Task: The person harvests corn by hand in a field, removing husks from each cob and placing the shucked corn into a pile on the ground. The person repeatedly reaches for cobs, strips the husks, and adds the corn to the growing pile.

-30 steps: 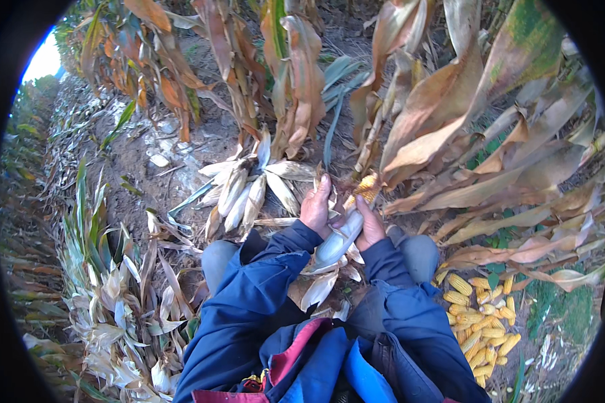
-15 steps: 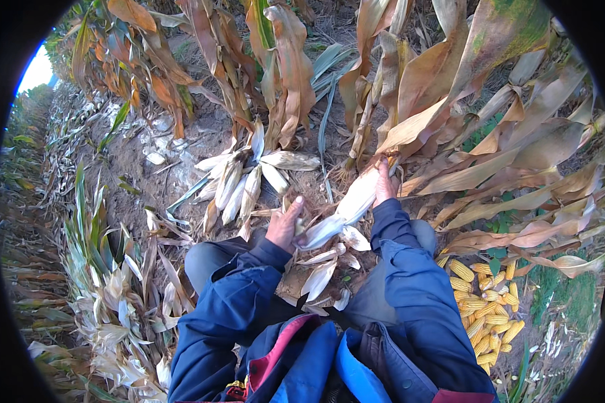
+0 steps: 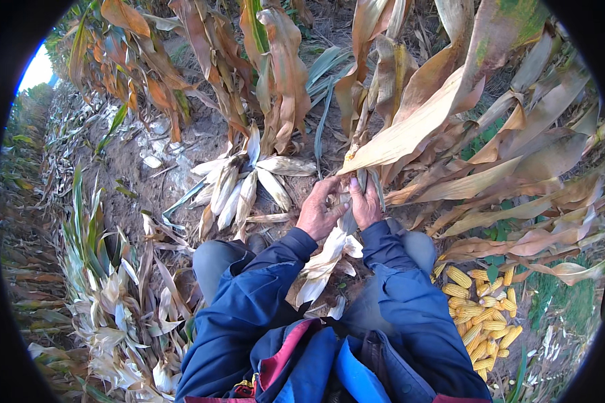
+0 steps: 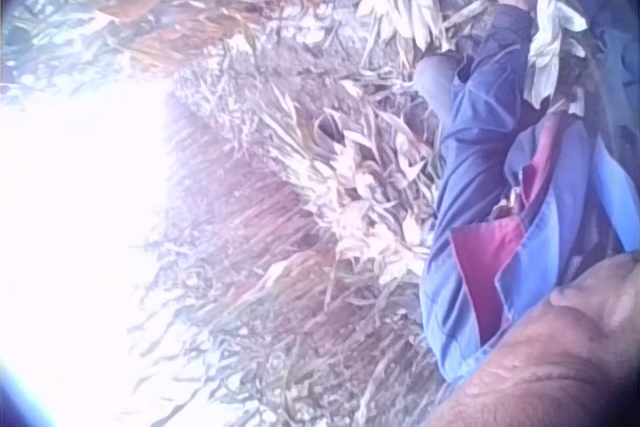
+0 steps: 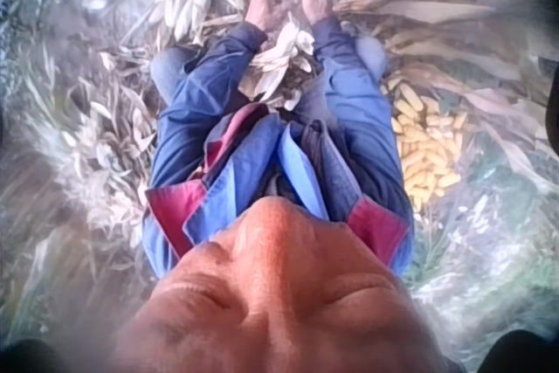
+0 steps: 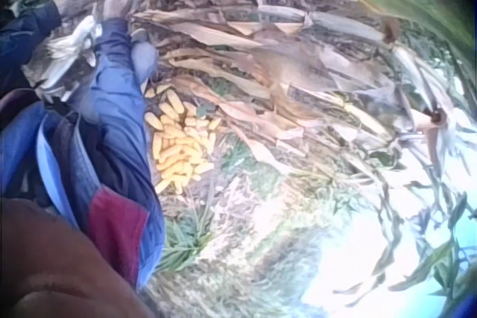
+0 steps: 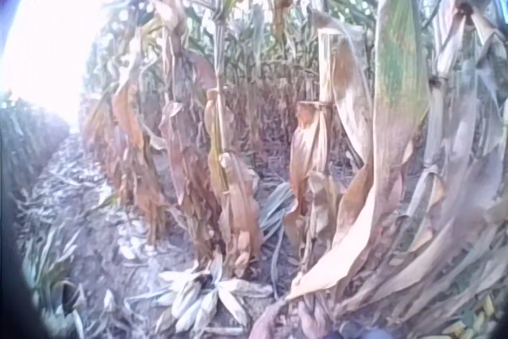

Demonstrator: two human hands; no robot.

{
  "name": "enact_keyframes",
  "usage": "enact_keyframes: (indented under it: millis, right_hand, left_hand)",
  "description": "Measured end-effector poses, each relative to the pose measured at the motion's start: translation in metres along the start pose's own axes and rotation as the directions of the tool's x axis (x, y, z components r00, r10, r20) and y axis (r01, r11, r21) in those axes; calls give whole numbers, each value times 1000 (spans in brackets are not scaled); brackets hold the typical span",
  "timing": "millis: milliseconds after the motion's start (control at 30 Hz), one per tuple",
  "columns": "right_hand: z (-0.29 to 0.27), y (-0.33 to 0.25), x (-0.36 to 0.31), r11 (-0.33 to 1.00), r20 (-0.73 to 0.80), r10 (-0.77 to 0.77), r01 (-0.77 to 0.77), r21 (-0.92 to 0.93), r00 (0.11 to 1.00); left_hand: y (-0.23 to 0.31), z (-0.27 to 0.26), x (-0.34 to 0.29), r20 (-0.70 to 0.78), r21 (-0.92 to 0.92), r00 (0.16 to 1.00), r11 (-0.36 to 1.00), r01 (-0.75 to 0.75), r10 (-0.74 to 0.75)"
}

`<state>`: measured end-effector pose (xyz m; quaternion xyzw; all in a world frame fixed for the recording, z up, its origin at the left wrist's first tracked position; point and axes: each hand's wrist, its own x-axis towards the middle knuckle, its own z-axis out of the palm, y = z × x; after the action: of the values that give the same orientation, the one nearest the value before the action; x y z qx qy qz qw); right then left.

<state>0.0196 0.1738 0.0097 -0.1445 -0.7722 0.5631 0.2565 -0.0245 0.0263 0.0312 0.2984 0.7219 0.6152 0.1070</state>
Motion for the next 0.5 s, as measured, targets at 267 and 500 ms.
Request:
enact_keyframes:
  millis: [267, 500]
  right_hand:
    - [2, -6, -4, 783, 224, 373, -435, 445, 901]
    - [1, 4, 14, 452, 109, 469, -344, 823, 877]
  left_hand:
    - [-23, 3, 7, -143, -23, 989, 999, 33, -36]
    - [0, -13, -11, 305, 60, 913, 952, -300, 269]
